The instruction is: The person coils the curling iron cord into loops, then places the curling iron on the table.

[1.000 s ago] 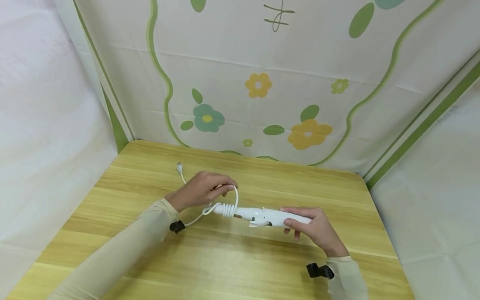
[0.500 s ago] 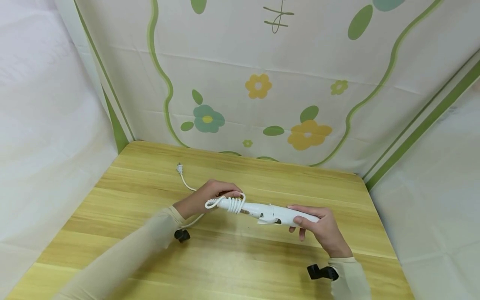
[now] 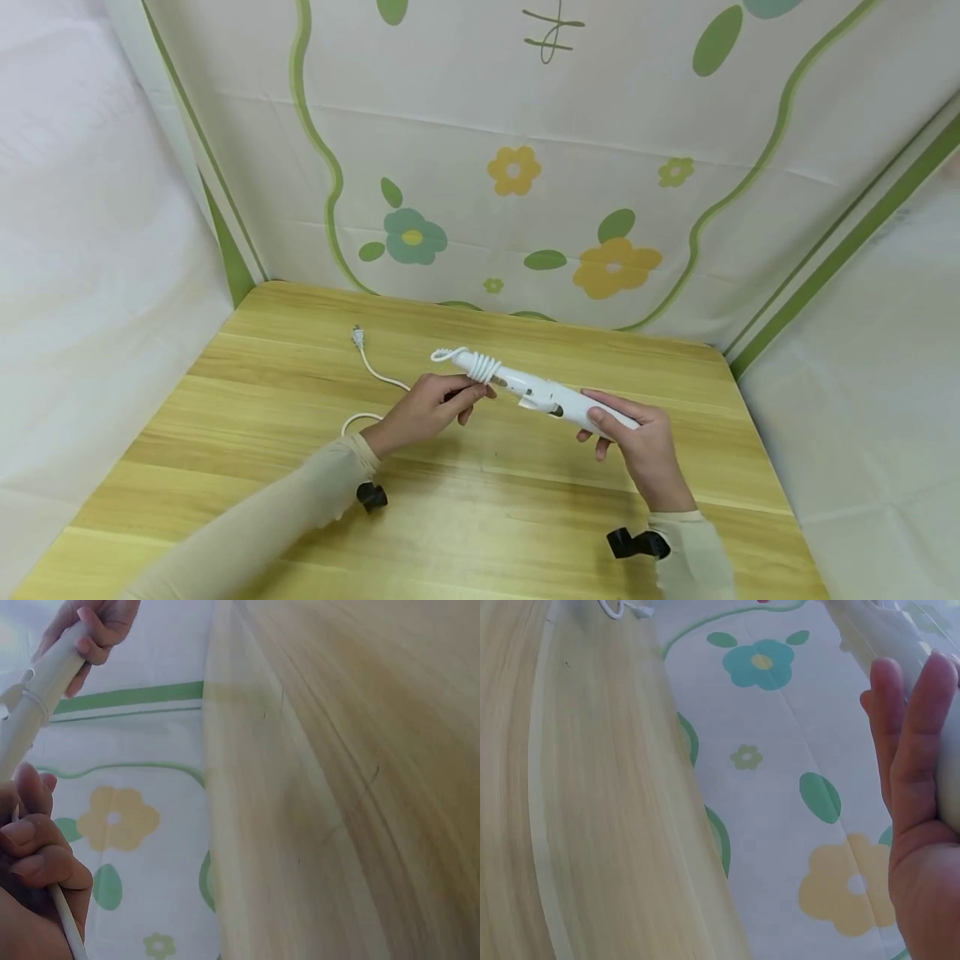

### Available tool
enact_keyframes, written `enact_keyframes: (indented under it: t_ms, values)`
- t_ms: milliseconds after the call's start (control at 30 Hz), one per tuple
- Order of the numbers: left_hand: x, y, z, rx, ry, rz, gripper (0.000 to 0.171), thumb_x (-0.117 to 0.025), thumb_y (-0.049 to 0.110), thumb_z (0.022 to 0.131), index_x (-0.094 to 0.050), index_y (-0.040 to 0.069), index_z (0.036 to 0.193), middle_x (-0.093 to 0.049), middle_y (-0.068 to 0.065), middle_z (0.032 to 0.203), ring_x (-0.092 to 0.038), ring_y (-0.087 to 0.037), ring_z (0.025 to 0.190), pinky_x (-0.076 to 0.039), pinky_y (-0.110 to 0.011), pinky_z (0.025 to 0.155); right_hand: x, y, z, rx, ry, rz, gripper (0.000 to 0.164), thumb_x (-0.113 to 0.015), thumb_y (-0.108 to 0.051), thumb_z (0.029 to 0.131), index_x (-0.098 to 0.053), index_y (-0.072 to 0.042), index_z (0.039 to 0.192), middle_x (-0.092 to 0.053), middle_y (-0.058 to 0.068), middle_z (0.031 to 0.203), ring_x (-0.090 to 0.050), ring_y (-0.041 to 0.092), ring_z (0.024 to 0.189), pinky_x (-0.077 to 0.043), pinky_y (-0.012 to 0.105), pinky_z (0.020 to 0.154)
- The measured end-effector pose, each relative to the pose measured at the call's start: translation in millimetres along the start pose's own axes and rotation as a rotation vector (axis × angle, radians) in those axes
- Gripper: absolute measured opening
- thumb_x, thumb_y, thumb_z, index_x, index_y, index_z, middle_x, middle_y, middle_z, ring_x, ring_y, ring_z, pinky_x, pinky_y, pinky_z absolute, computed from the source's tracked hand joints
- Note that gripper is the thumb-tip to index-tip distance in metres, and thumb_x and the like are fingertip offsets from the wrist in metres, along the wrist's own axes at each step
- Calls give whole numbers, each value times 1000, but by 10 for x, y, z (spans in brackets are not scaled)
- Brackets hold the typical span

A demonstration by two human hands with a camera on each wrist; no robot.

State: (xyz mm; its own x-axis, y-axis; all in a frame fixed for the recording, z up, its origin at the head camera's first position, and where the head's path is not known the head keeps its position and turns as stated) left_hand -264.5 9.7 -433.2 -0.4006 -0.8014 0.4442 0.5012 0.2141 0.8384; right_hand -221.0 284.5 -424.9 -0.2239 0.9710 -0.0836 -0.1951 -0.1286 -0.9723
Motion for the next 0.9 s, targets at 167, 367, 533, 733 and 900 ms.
enact_keyframes:
  t_ms: [167, 367, 533, 733, 900]
  values:
    - [-40, -30, -8, 45, 34, -58, 34, -53, 32, 118, -81, 13, 120, -62, 5, 68, -47, -6, 56, -41, -23, 62, -1, 36, 23, -29, 73, -47, 30, -58, 8, 109, -67, 16, 136, -81, 14, 115, -80, 19, 78, -58, 27, 53]
    - [-91, -47, -26, 79, 50, -52, 38, -49, 33, 119, -80, 13, 120, -61, 7, 68, -42, -3, 54, -37, -22, 57, 16, 49, 48, -39, 108, -77, 29, -61, 4, 109, -68, 15, 134, -82, 11, 114, -81, 18, 77, -59, 26, 53]
    - [-124, -116, -66, 106, 59, -6, 36, -47, 29, 120, -79, 13, 122, -63, 8, 71, -36, 0, 52, -31, -20, 52, 99, 35, 76, -37, 191, -85, 31, -65, 0, 108, -68, 16, 134, -83, 8, 112, -81, 16, 75, -59, 25, 53]
    - [-199, -161, -124, 125, 35, 50, 36, -45, 29, 120, -77, 14, 128, -65, 9, 75, -34, 0, 54, -32, -18, 55, 166, 16, 91, -24, 267, -89, 35, -69, 0, 106, -66, 19, 135, -83, 8, 111, -81, 17, 74, -60, 26, 53]
    - [-239, -197, -164, 152, 35, 0, 37, -45, 28, 120, -77, 11, 129, -63, 8, 71, -36, -1, 55, -33, -19, 56, 205, 53, 68, -74, 336, -140, 37, -74, -4, 104, -68, 15, 135, -84, 7, 107, -80, 18, 74, -60, 28, 54]
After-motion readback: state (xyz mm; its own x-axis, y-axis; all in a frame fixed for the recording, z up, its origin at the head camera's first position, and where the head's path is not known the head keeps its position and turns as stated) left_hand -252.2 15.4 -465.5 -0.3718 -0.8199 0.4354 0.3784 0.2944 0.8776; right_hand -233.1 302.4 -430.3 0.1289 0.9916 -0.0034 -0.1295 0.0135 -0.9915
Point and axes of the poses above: each hand's wrist, its own z-axis towards the middle knuckle, its own x-axis out of the back of the hand, y = z × x, the point moved 9 cm from there along z, towards the middle knuckle
